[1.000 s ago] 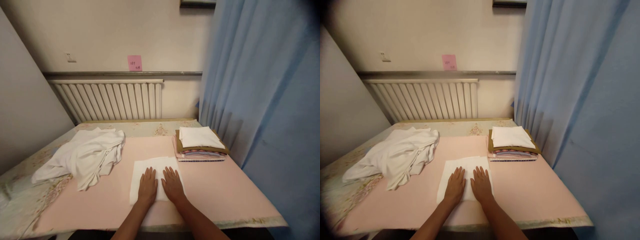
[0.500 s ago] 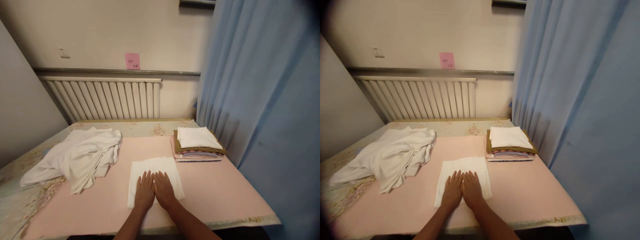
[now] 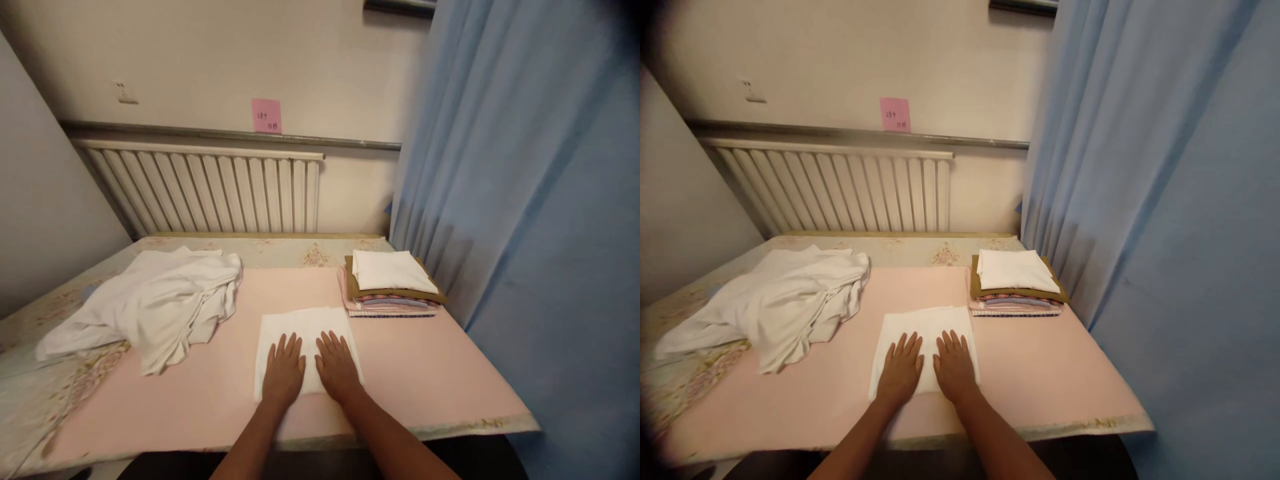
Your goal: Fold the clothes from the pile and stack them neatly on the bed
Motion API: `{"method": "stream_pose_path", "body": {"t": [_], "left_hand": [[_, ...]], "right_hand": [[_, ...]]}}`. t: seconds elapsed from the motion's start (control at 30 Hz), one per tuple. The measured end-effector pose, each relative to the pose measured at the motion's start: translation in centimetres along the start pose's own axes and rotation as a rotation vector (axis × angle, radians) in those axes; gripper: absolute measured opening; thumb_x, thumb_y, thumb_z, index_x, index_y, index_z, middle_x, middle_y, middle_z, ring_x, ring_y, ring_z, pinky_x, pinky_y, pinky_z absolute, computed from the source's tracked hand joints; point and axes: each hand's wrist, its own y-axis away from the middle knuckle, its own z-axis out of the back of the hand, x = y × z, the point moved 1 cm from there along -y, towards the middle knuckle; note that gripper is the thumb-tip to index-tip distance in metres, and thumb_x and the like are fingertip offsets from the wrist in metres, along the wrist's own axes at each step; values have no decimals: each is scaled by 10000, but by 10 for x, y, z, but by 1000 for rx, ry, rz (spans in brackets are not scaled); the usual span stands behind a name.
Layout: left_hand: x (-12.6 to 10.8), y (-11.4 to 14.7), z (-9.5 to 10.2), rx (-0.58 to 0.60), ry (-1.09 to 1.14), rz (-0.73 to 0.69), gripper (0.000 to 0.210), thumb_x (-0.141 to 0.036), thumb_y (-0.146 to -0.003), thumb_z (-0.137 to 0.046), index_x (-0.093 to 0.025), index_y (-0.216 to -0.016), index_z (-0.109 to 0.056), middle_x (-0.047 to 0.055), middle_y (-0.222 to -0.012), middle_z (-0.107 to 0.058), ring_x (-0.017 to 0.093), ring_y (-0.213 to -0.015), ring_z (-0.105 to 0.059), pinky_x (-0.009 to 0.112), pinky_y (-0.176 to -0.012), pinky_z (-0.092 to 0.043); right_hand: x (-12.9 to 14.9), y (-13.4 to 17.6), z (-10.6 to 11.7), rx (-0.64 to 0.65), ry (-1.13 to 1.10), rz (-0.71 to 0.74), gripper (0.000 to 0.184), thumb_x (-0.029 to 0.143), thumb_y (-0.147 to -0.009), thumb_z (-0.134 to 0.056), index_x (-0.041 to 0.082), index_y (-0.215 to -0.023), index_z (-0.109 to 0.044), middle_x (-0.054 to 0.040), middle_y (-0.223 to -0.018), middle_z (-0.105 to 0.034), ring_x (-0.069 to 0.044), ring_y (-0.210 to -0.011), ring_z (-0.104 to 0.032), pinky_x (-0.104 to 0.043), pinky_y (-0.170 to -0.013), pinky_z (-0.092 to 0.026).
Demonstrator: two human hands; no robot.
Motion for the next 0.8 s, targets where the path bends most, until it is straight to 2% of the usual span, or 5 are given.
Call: {"method": "stream_pose_path", "body": {"t": [0.33,0.57,0.7,0.8], "left_hand": [[6,4,2,-10,-30,-7,480,-331,-936,-339,-203,-1383,-458,60,-1482,-414,285,-1408,-274,532,-1131,-222],[18,10,1,1,-28,0,487,-336,-933,-345,-214,-1394,-444,68,-1495,-389,287,-1413,-266,536,-1123,-237],[18,11,-1,-17,-28,-4,490,-337,-931,-346,-210,-1394,-445,73,-1494,-389,289,-1413,-263,537,-1124,-231],[17,11,1,-11,-40,5,491,-337,-931,-345,-212,-1395,-444,71,-1492,-393,290,-1410,-269,533,-1127,-223]], "right_hand": [[-32,21,12,36,87,-52,461,316,-951,-399,225,-1402,-427,-72,-1476,-402,-241,-1389,-298,-470,-1122,-210],[-49,32,19,93,84,-85,444,322,-946,-397,218,-1370,-475,-69,-1456,-434,-251,-1377,-322,-462,-1112,-226],[-36,15,28,84,75,-111,400,357,-953,-402,222,-1301,-547,-97,-1405,-494,-296,-1361,-340,-529,-1097,-213],[-5,-4,27,40,21,-17,392,361,-968,-392,218,-1302,-540,-90,-1414,-483,-258,-1374,-321,-484,-1123,-198]]}}
